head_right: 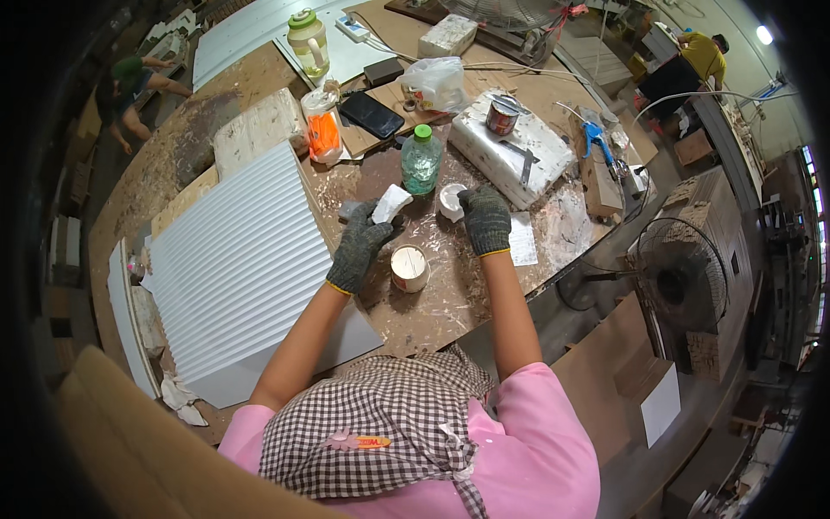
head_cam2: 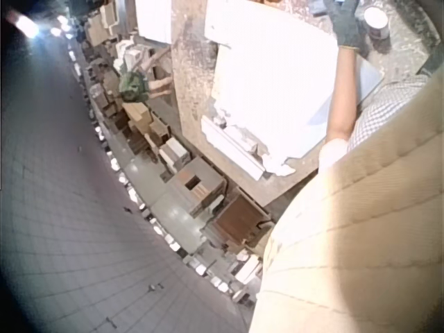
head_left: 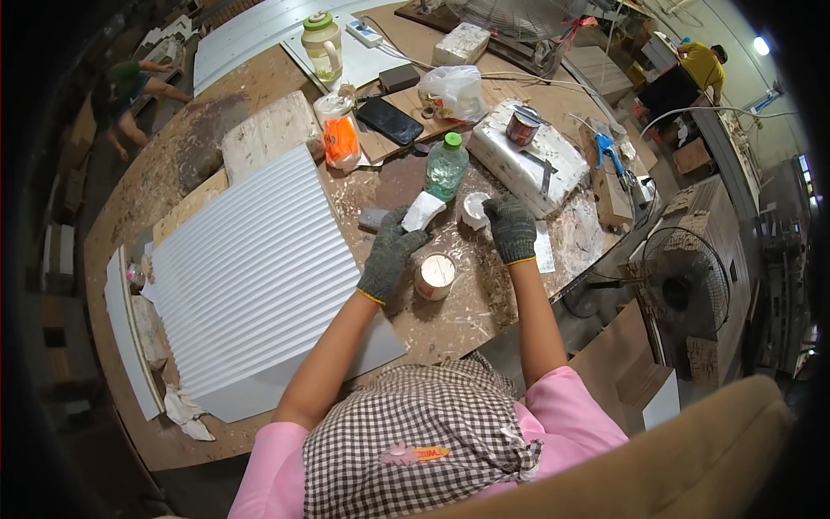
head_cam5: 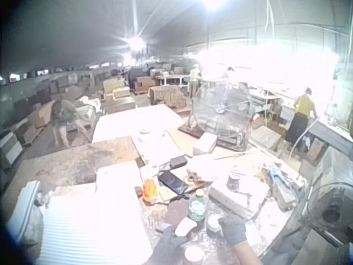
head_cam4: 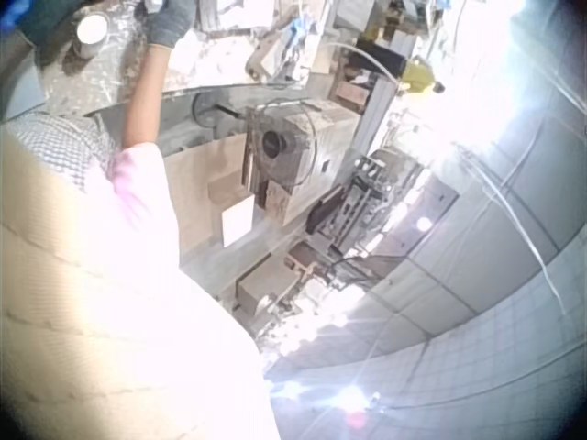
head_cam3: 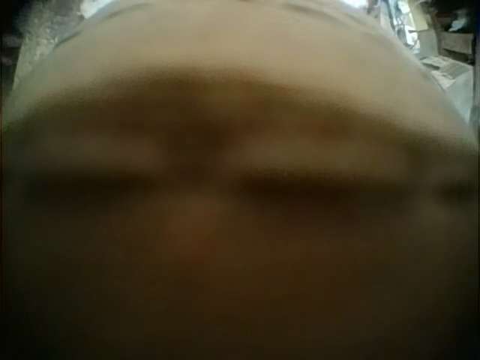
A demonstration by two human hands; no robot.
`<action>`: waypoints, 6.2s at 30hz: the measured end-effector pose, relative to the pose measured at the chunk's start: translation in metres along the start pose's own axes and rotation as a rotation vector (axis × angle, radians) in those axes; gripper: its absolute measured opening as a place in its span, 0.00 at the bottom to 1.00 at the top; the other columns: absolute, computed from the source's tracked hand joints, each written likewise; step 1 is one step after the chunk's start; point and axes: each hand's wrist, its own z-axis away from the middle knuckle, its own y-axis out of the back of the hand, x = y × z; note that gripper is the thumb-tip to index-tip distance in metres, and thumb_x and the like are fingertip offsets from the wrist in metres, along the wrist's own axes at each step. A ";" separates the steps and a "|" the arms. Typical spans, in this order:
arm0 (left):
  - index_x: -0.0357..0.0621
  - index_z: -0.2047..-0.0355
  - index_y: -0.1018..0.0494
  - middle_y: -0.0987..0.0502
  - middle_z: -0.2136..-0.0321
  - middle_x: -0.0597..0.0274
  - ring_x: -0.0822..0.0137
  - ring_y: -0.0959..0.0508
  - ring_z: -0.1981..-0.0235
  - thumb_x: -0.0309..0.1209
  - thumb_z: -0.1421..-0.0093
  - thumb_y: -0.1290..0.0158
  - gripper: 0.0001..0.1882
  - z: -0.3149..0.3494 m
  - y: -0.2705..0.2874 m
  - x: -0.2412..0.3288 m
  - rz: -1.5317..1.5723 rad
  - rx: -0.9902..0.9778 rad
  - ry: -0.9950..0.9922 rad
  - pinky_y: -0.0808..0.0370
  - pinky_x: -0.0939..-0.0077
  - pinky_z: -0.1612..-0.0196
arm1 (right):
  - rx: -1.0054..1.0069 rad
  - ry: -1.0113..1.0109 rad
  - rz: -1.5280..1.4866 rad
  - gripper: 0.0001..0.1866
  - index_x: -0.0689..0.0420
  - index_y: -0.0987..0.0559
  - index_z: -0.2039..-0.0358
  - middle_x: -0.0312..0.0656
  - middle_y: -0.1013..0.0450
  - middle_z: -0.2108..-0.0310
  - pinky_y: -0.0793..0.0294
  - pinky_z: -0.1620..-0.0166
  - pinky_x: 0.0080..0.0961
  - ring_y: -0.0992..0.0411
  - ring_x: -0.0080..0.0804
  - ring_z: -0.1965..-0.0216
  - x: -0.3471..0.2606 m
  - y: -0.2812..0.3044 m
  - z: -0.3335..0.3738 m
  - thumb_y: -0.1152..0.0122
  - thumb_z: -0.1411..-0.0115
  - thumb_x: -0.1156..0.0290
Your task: The person cleans a white corrugated furniture panel by applying a liquid from a small bottle to a cloth and wiping the surface of the panel.
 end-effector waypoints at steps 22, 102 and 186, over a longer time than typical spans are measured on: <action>0.38 0.41 0.34 0.25 0.51 0.56 0.65 0.25 0.51 0.30 0.43 0.39 0.30 -0.045 0.009 -0.044 -0.345 -0.065 -0.072 0.26 0.69 0.48 | -0.295 -0.084 0.013 0.14 0.48 0.15 0.57 0.50 0.23 0.57 0.25 0.50 0.43 0.24 0.49 0.53 -0.007 -0.006 -0.028 0.41 0.42 0.64; 0.39 0.33 0.39 0.29 0.40 0.58 0.65 0.28 0.40 0.22 0.46 0.36 0.40 0.026 0.002 0.047 -0.337 -0.184 -0.132 0.28 0.69 0.39 | 0.145 -0.547 -1.323 0.11 0.63 0.17 0.56 0.36 0.22 0.72 0.33 0.74 0.16 0.31 0.17 0.77 -0.088 0.047 0.055 0.35 0.36 0.71; 0.40 0.31 0.43 0.33 0.36 0.50 0.57 0.31 0.36 0.26 0.38 0.40 0.37 0.220 0.004 0.027 -0.249 0.044 0.087 0.31 0.64 0.35 | -0.207 -0.437 -1.297 0.27 0.63 0.28 0.41 0.45 0.25 0.50 0.24 0.48 0.33 0.25 0.39 0.52 -0.102 0.017 0.138 0.35 0.39 0.70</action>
